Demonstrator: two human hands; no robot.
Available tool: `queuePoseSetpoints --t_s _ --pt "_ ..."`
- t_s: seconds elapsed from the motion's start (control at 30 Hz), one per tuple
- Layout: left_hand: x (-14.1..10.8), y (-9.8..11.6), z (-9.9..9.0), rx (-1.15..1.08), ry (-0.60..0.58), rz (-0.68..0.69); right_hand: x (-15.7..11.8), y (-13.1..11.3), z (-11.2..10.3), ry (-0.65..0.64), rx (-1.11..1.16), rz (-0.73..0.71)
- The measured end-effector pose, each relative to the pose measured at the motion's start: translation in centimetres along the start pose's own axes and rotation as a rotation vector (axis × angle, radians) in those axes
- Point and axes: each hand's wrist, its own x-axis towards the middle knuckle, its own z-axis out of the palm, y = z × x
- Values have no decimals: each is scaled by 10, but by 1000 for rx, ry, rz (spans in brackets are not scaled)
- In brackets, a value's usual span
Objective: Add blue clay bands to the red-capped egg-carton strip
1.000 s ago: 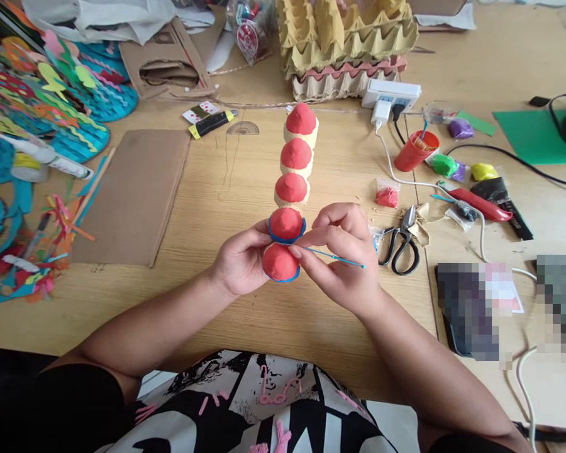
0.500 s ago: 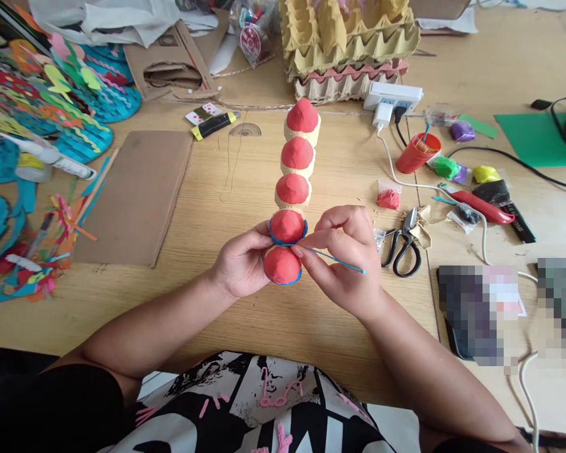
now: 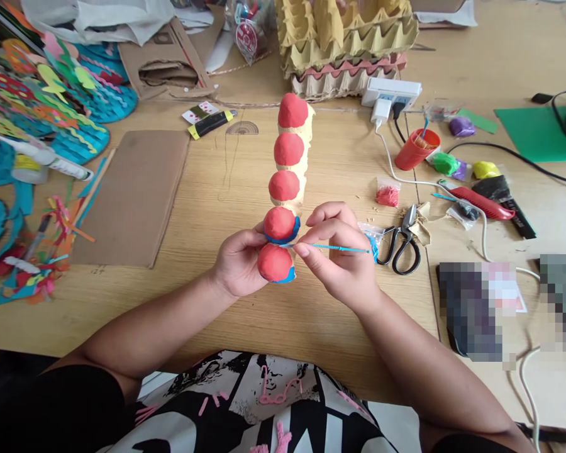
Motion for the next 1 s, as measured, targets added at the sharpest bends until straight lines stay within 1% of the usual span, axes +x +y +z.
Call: queuePoseSetpoints --t_s 0.07,0.2,0.33,0.47,0.57,0.63,0.73,0.87,0.93,1.0 --pt "0 1 1 -27 -18 -3 -2 3 2 3 50 11" --pt "-1 2 4 -43 -32 6 -6 5 6 1 16 23" --pt "0 1 6 -35 -16 -18 -6 2 9 47 -24 23" --pt "0 -2 7 -73 7 -13 -7 1 13 90 -33 -13" --pt "-3 -2 9 -114 5 -38 -9 1 16 125 -40 -36" --pt "-5 -2 10 -149 -8 -60 -10 1 17 141 -31 -23" --pt "-6 -1 12 -170 -26 -69 -11 3 18 103 78 58" --pt "-3 0 11 -169 -18 -61 -13 11 19 22 336 157" --pt "-1 0 10 -181 -13 -59 -14 15 21 27 394 183" --pt "-1 0 10 -188 -1 -75 -15 16 22 40 403 196"
